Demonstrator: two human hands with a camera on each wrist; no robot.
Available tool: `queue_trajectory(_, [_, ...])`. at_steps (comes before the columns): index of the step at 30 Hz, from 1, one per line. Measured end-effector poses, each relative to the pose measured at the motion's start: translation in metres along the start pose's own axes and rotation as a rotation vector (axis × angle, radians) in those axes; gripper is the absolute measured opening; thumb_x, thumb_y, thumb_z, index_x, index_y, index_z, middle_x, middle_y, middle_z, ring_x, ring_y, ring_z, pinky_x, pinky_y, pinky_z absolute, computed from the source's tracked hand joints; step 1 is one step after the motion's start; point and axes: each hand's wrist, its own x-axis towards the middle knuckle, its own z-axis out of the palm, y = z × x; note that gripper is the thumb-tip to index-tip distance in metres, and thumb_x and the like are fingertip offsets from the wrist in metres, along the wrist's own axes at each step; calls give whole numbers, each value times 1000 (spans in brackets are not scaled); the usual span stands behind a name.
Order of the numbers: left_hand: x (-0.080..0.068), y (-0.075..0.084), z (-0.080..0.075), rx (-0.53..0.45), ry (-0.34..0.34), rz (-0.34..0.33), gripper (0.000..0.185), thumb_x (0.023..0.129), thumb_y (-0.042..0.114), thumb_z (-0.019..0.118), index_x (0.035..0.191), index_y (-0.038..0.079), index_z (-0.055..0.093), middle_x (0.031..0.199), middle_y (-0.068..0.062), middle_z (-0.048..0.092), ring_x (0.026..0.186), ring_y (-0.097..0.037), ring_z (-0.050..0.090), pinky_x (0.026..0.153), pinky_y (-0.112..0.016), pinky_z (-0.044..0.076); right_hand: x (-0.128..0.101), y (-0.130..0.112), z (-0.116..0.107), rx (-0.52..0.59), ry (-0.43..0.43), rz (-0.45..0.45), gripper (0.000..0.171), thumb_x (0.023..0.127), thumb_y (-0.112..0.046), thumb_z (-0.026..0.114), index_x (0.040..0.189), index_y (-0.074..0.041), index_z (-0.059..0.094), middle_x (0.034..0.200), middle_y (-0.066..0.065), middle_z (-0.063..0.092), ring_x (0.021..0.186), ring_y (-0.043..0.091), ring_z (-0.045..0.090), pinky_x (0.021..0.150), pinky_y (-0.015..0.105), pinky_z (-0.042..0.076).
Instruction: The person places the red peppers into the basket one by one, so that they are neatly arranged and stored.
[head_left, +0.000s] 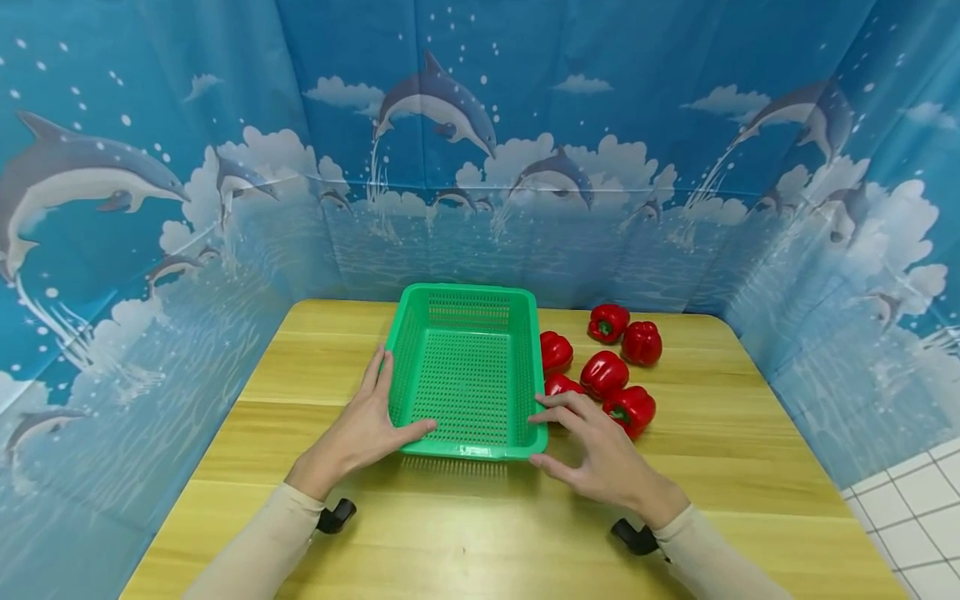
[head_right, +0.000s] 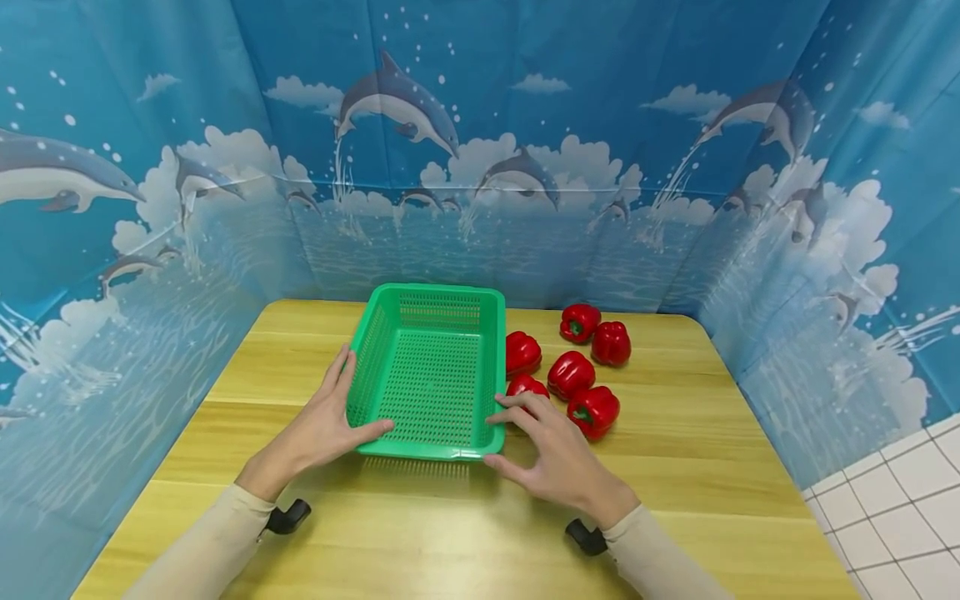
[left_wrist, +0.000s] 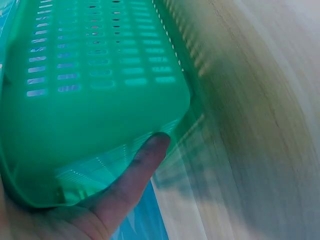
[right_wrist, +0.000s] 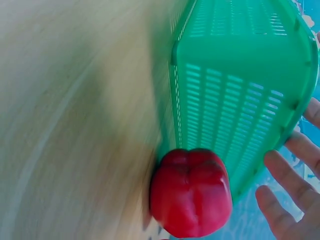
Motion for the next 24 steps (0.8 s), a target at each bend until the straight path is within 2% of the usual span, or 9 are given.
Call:
queue_trajectory(6, [1,1,-1,0,3,1,143,98,84,76,187,9,-6,197,-7,-20,169,-54,47,127,-69,54,2,11,-8,33,-16,20,62,98,-40,95,154,-27,72,165,-4,66,151,21,63,113,58,65])
queue_trajectory(11, [1,2,-2,-5,-1,-2,142,98,83,76,187,8,-6,197,-7,-20,168,-54,49,126,-69,55,8,22,-19,25,-22,83,66,98,-42,94,158,-26,70,167,0,64,150,23,63,110,60,67])
queue_trajectory(18, [2,2,-2,4,0,-1,142,98,84,75,187,9,-5,197,-6,-21,158,-53,61,121,-66,60,14,45,-22,-13,-26,139,73,97,-38,95,162,-21,66,169,7,61,152,29,59,107,61,68])
queue_trajectory(24, [2,2,-2,1,-2,-2,141,98,83,76,187,9,-5,197,-6,-20,157,-54,62,121,-65,60,17,58,-22,-28,-78,195,79,96,-39,96,164,-19,63,168,7,60,150,32,59,110,63,66])
